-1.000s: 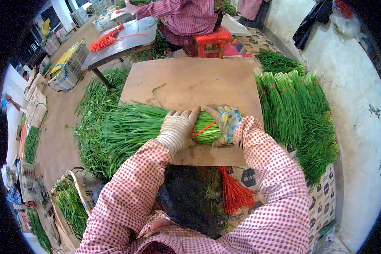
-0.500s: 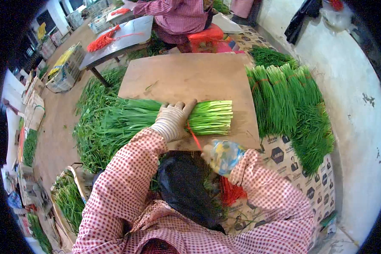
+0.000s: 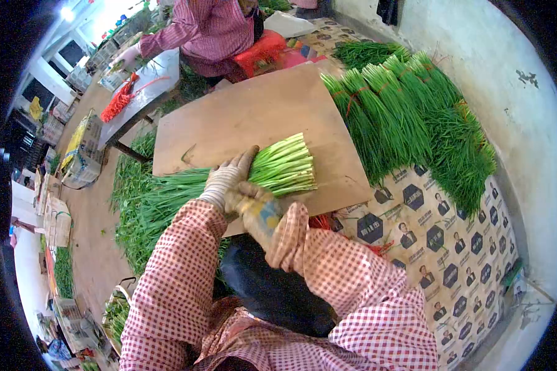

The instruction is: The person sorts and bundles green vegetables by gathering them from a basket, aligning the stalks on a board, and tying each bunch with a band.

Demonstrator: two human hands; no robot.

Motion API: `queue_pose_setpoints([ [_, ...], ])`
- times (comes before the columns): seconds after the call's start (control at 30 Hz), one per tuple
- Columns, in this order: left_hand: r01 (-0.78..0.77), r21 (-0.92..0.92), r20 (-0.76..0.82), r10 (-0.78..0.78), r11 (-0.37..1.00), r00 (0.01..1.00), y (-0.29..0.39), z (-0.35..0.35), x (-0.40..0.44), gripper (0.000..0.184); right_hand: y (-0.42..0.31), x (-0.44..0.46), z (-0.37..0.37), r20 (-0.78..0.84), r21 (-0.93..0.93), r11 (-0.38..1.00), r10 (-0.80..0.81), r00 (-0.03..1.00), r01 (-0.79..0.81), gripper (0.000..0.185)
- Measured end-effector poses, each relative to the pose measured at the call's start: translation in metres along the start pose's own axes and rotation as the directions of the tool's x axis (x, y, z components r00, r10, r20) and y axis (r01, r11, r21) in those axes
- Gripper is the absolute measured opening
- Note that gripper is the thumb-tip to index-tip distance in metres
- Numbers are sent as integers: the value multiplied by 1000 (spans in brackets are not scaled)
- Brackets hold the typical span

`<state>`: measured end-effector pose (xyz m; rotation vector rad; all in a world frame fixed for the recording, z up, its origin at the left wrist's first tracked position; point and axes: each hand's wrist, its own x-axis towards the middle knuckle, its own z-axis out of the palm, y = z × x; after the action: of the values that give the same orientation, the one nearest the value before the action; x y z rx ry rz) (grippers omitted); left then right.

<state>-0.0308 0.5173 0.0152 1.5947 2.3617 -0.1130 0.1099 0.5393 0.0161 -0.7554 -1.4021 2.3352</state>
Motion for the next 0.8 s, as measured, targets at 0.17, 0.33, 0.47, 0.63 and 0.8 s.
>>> queue_pose_setpoints([
  [0.17,28,-107,-17,-30,994,999,6,5,-1,108,72,-31,-31,152,-145,967,-186,971,208,17],
  [0.33,-10,-15,-20,9,1000,1000,6,1,-3,115,112,-19,-52,251,-343,898,-195,948,276,18],
  [0.47,1,91,274,-26,996,961,16,-30,-3,131,123,-11,-56,251,-317,903,-215,944,290,26],
  [0.63,-123,150,-59,133,981,989,55,-11,8,137,133,-8,-54,235,-50,980,-175,956,191,29],
  [0.8,-64,60,-20,65,996,998,56,5,24,116,98,-44,-78,165,-316,907,-237,957,279,31],
])
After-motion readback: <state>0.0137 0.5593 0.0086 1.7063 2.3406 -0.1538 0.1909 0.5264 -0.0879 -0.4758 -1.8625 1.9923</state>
